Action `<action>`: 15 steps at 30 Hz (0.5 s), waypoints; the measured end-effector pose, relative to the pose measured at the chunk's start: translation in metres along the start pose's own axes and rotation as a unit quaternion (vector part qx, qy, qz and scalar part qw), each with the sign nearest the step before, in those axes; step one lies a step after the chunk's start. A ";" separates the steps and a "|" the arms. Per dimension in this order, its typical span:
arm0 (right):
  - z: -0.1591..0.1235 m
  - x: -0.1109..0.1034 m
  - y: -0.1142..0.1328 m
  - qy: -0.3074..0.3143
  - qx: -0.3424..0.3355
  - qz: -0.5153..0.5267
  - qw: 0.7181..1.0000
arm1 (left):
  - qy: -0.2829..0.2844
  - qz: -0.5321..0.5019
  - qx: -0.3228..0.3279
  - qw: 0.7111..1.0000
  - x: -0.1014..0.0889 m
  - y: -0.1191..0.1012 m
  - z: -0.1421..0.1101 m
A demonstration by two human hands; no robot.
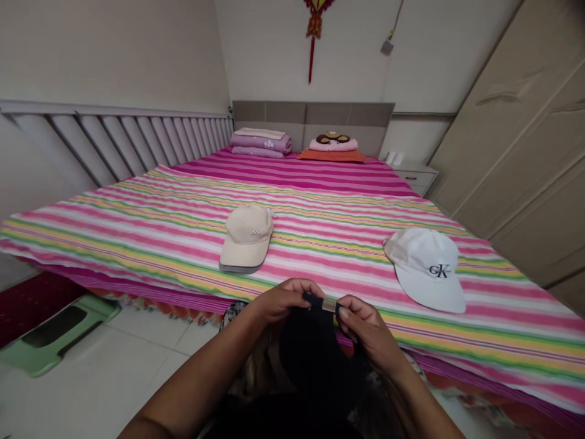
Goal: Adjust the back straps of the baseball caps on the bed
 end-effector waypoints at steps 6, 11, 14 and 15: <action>-0.003 0.003 0.012 -0.016 -0.029 -0.046 0.998 | -0.041 0.008 -0.030 0.999 0.000 0.008 0.002; -0.002 0.007 0.014 -0.005 -0.011 -0.055 0.998 | -0.065 -0.019 -0.059 0.996 0.000 0.019 0.001; -0.001 0.008 0.018 -0.005 -0.029 -0.067 0.997 | -0.066 -0.018 -0.037 0.997 0.001 0.021 0.001; -0.001 0.009 0.019 -0.004 -0.034 -0.068 0.997 | -0.062 -0.018 -0.027 0.998 0.002 0.021 0.001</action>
Point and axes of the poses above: each hand's wrist, its own z-axis towards the middle knuckle, its own x-axis out of the palm, y = z × x, the point moved 9 cm from there along z, towards the middle knuckle, and after that the axes turned 1 degree about -z, right-handed, at the moved point
